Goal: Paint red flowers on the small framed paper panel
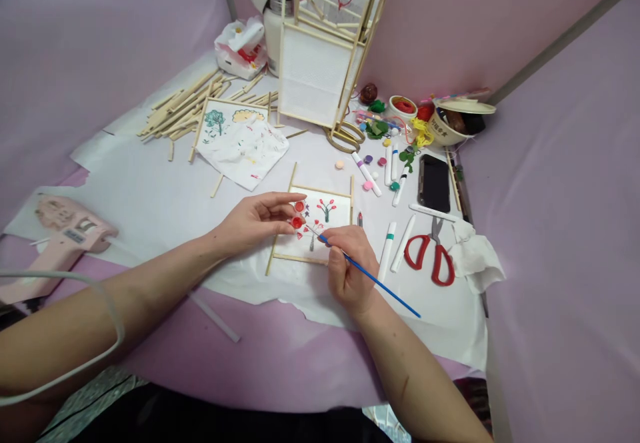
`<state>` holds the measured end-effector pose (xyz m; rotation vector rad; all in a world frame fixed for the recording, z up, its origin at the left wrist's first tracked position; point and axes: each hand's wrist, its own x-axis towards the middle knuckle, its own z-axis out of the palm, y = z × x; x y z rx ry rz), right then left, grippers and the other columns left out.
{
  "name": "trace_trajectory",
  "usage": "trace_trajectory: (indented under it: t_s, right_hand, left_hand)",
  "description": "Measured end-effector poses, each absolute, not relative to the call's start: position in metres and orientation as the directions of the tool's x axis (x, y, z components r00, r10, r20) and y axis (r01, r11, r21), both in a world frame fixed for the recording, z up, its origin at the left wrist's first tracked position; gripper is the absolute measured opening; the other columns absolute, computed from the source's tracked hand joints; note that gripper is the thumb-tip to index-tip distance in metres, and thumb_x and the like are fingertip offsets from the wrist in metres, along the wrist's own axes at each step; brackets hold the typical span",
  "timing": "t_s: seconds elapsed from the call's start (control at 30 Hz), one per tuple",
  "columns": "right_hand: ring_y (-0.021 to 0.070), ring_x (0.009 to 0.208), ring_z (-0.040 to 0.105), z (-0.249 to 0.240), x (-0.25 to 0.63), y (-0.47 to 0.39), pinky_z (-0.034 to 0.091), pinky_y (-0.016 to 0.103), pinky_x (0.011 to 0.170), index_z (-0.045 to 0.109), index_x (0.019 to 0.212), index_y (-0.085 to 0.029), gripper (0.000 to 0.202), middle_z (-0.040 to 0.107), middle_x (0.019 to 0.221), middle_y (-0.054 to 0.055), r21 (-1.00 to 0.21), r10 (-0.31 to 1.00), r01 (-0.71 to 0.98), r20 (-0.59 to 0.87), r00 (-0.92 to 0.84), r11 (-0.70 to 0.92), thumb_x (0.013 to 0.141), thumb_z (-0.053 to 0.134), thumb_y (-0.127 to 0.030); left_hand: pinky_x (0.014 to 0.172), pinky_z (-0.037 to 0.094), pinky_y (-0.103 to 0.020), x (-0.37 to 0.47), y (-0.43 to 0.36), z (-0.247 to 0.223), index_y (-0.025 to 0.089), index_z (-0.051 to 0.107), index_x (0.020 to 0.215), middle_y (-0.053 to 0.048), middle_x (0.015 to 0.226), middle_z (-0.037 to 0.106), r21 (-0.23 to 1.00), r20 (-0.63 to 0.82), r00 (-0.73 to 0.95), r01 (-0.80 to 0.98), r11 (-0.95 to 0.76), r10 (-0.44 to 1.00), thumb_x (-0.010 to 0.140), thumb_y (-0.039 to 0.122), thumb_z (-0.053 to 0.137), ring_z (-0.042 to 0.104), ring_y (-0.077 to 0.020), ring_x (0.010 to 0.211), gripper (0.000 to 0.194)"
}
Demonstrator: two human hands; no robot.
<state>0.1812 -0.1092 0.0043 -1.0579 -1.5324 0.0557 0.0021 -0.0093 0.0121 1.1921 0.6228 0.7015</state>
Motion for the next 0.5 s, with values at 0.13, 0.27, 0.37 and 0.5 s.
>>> trace_trajectory:
  t_s: [0.13,0.27,0.37,0.5]
  right_hand:
    - [0.0214,0.075,0.066,0.0034,0.1814,-0.1092,0.053,0.042,0.066,0.054,0.103,-0.026,0.014,0.068,0.086,0.006,-0.564,0.681,0.610,0.731,0.056,0.556,0.094,0.044,-0.021]
    - [0.0208,0.076,0.065,0.0042,0.1822,-0.1112,0.052,0.041,0.068,0.055,0.104,-0.025,0.016,0.068,0.086,0.006,-0.556,0.688,0.605,0.725,0.018,0.570,0.093,0.045,-0.018]
    - [0.0208,0.075,0.064,0.0053,0.1819,-0.1117,0.051,0.040,0.068,0.056,0.102,-0.025,0.016,0.068,0.085,0.006,-0.538,0.697,0.635,0.717,-0.001,0.554,0.093,0.045,-0.018]
    - [0.0200,0.075,0.063,0.0072,0.1812,-0.1111,0.049,0.038,0.068,0.057,0.095,-0.024,0.014,0.066,0.080,0.005,-0.522,0.716,0.672,0.697,-0.019,0.525,0.093,0.045,-0.018]
  left_hand:
    - [0.090,0.052,-0.035,0.0027,-0.0110,0.0100,0.021,0.069,0.117,0.000,0.087,0.068,0.977,-0.033,0.654,-0.139,0.163,0.756,0.066,0.012,0.079,0.065,-0.0151,0.086,0.053]
    - [0.091,0.052,-0.035,0.0028,-0.0113,0.0077,0.020,0.069,0.118,-0.001,0.088,0.068,0.985,-0.022,0.660,-0.114,0.130,0.751,0.066,0.012,0.079,0.066,-0.0157,0.086,0.053]
    - [0.092,0.052,-0.035,0.0031,-0.0113,0.0065,0.020,0.068,0.118,0.000,0.087,0.068,0.987,0.006,0.666,-0.123,0.101,0.746,0.067,0.012,0.079,0.066,-0.0154,0.086,0.053]
    - [0.092,0.052,-0.035,0.0037,-0.0114,0.0059,0.020,0.068,0.119,0.000,0.087,0.068,0.989,0.025,0.670,-0.123,0.078,0.742,0.068,0.012,0.078,0.066,-0.0154,0.086,0.052]
